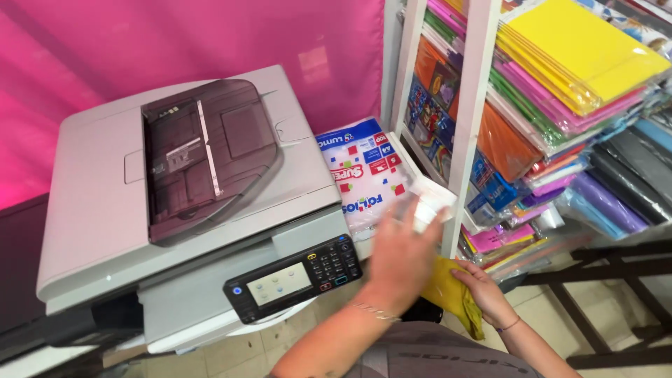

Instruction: Cleaning a large office printer and scanner using a yellow cloth

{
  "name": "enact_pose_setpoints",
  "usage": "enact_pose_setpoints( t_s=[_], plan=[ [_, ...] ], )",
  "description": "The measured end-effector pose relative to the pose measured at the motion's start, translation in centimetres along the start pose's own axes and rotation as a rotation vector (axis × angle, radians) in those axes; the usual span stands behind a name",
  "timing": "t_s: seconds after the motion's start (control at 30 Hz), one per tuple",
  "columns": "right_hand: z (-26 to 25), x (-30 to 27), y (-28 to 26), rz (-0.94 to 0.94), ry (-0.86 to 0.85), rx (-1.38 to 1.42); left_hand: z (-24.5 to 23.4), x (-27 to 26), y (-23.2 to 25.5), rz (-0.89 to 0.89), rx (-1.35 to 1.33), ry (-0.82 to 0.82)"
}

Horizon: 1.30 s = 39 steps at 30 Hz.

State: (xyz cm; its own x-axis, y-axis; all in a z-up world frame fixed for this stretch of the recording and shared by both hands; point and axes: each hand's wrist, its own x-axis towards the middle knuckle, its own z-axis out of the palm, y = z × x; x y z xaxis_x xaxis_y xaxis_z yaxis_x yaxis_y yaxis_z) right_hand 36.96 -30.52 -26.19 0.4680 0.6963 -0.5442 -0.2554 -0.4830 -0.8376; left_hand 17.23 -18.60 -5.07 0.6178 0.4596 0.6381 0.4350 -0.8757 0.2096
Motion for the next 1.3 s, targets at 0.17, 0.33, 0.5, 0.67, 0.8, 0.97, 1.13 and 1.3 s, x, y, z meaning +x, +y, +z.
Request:
enact_pose_setpoints(
  t_s=[0.17, 0.33, 0.5, 0.67, 0.8, 0.97, 1.13, 1.3],
  plan=[
    [-4.3, 1.1, -1.5, -0.009, -0.029, -0.123, 16.6, -2.4, -1.8, -0.313, -0.042, -0.350],
    [-7.5, 2.1, -2.9, 0.045, -0.090, -0.355, 25.5, -2.3, -9.1, -0.577, 0.127, -0.223],
    [-9.9, 5.2, -1.2, 0.034, -0.192, -0.136, 29.0, -5.7, -14.6, -0.905, 0.140, -0.619],
    [-4.6, 2.4, -6.9, 0.080, -0.151, -0.176, 25.2, -9.4, -9.1, -0.618, 0.102, -0.370],
    [-1.2, 2.6, -8.5, 0.014, -0.235, 0.097, 20.1, -16.4, -5.5, -0.595, -0.321, -0.336],
    [3.2, -2.5, -13.6, -0.352, -0.281, -0.048, 12.0, -24.3, -4.7, -0.902, -0.549, -0.328],
    [10.9, -5.9, -14.0, -1.549, -0.200, -0.465, 7.6, -33.0, -7.5, -0.957, -0.464, -0.410],
    [21.5, -9.6, -14.8, -1.407, -0.110, -1.108, -0.8, -37.9, -11.4, -0.953, -0.420, -0.626]
  ],
)
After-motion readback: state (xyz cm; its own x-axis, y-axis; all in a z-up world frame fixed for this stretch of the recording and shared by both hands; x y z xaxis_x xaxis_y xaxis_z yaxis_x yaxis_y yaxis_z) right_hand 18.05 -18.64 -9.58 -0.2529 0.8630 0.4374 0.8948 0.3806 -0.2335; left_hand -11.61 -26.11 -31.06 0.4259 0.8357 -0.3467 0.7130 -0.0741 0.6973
